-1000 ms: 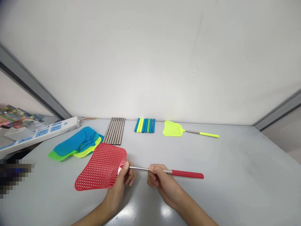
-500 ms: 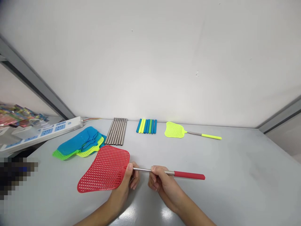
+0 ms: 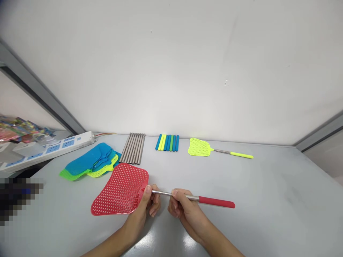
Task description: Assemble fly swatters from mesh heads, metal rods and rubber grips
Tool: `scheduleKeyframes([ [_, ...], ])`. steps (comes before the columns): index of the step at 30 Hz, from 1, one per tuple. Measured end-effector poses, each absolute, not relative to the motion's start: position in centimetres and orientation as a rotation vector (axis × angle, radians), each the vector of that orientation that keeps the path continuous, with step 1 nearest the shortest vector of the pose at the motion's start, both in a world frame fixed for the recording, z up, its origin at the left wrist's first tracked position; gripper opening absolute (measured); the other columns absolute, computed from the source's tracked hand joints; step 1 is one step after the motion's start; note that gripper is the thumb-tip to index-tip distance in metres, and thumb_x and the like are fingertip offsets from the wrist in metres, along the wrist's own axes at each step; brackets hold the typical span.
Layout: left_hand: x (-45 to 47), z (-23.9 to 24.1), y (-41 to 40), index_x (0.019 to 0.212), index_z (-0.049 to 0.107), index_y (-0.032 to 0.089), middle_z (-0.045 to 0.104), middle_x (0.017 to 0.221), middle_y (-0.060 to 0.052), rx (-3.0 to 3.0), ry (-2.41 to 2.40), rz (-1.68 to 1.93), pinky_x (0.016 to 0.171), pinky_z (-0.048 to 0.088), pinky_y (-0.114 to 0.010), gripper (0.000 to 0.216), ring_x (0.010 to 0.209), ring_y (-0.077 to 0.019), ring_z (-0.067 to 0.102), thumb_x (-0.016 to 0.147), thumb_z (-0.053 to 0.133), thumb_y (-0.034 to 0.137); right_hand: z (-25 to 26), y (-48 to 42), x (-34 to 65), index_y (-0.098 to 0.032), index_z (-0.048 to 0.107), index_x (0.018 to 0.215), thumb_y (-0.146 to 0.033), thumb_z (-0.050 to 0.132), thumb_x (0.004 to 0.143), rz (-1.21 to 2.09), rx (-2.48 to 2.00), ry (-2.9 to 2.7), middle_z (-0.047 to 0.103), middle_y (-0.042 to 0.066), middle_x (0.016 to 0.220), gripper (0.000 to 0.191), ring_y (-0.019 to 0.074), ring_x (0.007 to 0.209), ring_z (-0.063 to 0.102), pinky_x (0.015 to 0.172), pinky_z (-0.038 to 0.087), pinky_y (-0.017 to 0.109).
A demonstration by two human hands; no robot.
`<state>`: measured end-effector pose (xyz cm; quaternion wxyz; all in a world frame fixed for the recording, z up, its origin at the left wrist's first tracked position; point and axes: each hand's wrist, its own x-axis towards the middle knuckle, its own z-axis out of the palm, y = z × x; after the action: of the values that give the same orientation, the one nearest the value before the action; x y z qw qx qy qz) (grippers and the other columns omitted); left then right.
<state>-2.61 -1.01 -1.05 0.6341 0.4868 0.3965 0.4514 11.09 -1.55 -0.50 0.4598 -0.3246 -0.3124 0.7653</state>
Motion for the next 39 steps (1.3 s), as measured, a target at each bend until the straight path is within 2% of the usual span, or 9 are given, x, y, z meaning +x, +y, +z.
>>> scheduleKeyframes([
  [10, -2.72, -1.15, -1.25, 0.056, 0.038, 0.019, 0.029, 0.045, 0.005, 1.203, 0.973, 1.009, 0.048, 0.026, -0.022, 0.046, 0.044, -0.0099, 0.028, 0.084, 0.014, 0.046, -0.32, -1.61, 11.05, -0.016, 0.039, 0.047, -0.028, 0.044, 0.078, 1.889, -0.818, -0.748, 0.031, -0.004, 0.045, 0.033, 0.0088, 0.045, 0.028, 0.050, 0.020, 0.027],
  [15, -2.81, -0.95, -1.51, 0.062, 0.041, 0.019, 0.032, 0.050, 0.005, 1.305, 0.994, 0.931, 0.050, 0.026, -0.022, 0.039, 0.049, -0.0101, 0.030, 0.084, 0.022, 0.044, -0.33, -1.77, 10.81, -0.016, 0.040, 0.048, -0.029, 0.042, 0.079, 1.929, -0.806, -0.747, 0.030, -0.004, 0.044, 0.033, 0.0091, 0.046, 0.028, 0.051, 0.022, 0.026],
  [23, -2.63, -1.78, -1.14, 0.067, 0.044, 0.017, 0.031, 0.047, 0.007, 1.233, 0.904, 0.958, 0.045, 0.022, -0.021, 0.029, 0.044, -0.0081, 0.028, 0.081, 0.037, 0.042, -0.20, -2.10, 10.55, -0.015, 0.043, 0.054, -0.031, 0.042, 0.080, 1.943, -0.826, -0.792, 0.034, -0.002, 0.048, 0.030, 0.0097, 0.049, 0.030, 0.053, 0.023, 0.026],
  [30, -2.25, -1.24, -1.27, 0.060, 0.045, 0.016, 0.035, 0.046, 0.006, 1.183, 0.786, 0.939, 0.045, 0.029, -0.020, 0.032, 0.044, -0.0078, 0.040, 0.082, 0.037, 0.037, -0.20, -2.29, 10.33, -0.016, 0.043, 0.053, -0.033, 0.041, 0.080, 1.967, -0.774, -0.800, 0.033, -0.002, 0.047, 0.032, 0.0103, 0.050, 0.030, 0.052, 0.022, 0.025],
  [39, -2.29, -1.04, -1.28, 0.060, 0.046, 0.015, 0.044, 0.046, 0.004, 1.164, 0.768, 0.921, 0.045, 0.034, -0.019, 0.029, 0.044, -0.0079, 0.046, 0.082, 0.040, 0.033, -0.36, -2.36, 10.17, -0.015, 0.044, 0.053, -0.028, 0.037, 0.082, 1.985, -0.711, -0.777, 0.035, -0.001, 0.048, 0.032, 0.0101, 0.051, 0.031, 0.054, 0.024, 0.025],
])
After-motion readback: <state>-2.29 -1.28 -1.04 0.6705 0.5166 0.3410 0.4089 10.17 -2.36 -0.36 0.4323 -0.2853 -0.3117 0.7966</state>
